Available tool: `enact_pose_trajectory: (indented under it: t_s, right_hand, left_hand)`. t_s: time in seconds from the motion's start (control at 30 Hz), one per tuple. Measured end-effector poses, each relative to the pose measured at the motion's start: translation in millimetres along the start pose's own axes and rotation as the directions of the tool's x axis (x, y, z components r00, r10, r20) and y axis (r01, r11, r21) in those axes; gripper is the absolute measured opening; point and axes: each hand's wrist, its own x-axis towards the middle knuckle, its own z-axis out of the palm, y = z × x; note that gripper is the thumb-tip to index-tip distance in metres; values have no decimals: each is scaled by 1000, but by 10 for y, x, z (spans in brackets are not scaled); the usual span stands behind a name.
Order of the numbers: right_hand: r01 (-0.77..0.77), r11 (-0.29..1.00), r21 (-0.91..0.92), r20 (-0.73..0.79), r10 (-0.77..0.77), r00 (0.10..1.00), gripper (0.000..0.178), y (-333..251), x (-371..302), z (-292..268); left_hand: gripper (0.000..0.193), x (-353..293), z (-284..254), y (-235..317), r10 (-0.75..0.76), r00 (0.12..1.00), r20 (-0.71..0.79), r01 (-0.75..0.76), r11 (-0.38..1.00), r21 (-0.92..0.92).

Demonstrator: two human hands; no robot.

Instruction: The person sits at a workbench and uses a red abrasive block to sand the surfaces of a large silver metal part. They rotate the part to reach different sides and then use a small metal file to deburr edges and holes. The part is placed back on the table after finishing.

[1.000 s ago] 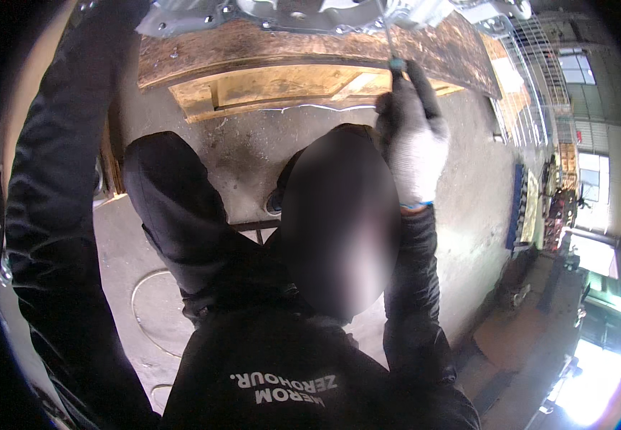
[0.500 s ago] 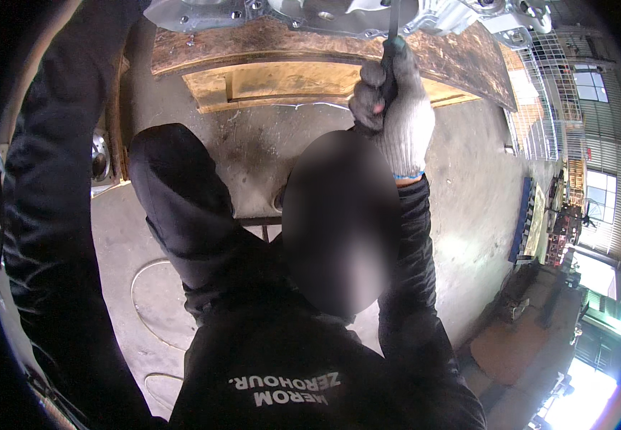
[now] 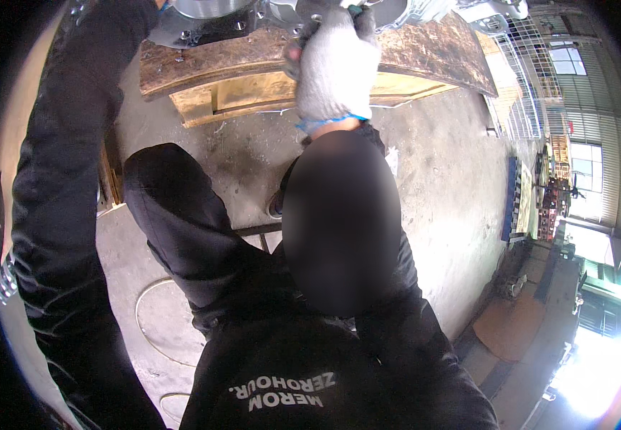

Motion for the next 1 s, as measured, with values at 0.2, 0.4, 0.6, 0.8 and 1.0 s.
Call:
enact_pose_trajectory:
  t_s: [0.2,0.4,0.6,0.8,1.0]
  right_hand:
    - [15,980,-196,23,-11,1000,26,-48,-115,-91]
    - [-16,997,-78,73,22,997,15,-21,-149,-282]
    - [217,929,-299,218,-155,964,11,49,246,-351]
    - [16,998,65,340,-37,940,17,-46,654,-538]
    - [-1,991,-132,142,20,990,36,-143,331,-552]
  left_hand:
    - [57,44,24,4,-30,999,14,30,999,-10]
    - [56,3,33,74,-62,990,-123,72,995,75]
    - [57,64,27,74,-112,994,-8,112,990,82]
    - [69,115,-77,128,-114,986,122,107,992,60]
    - [68,130,-34,277,-126,989,73,117,987,114]
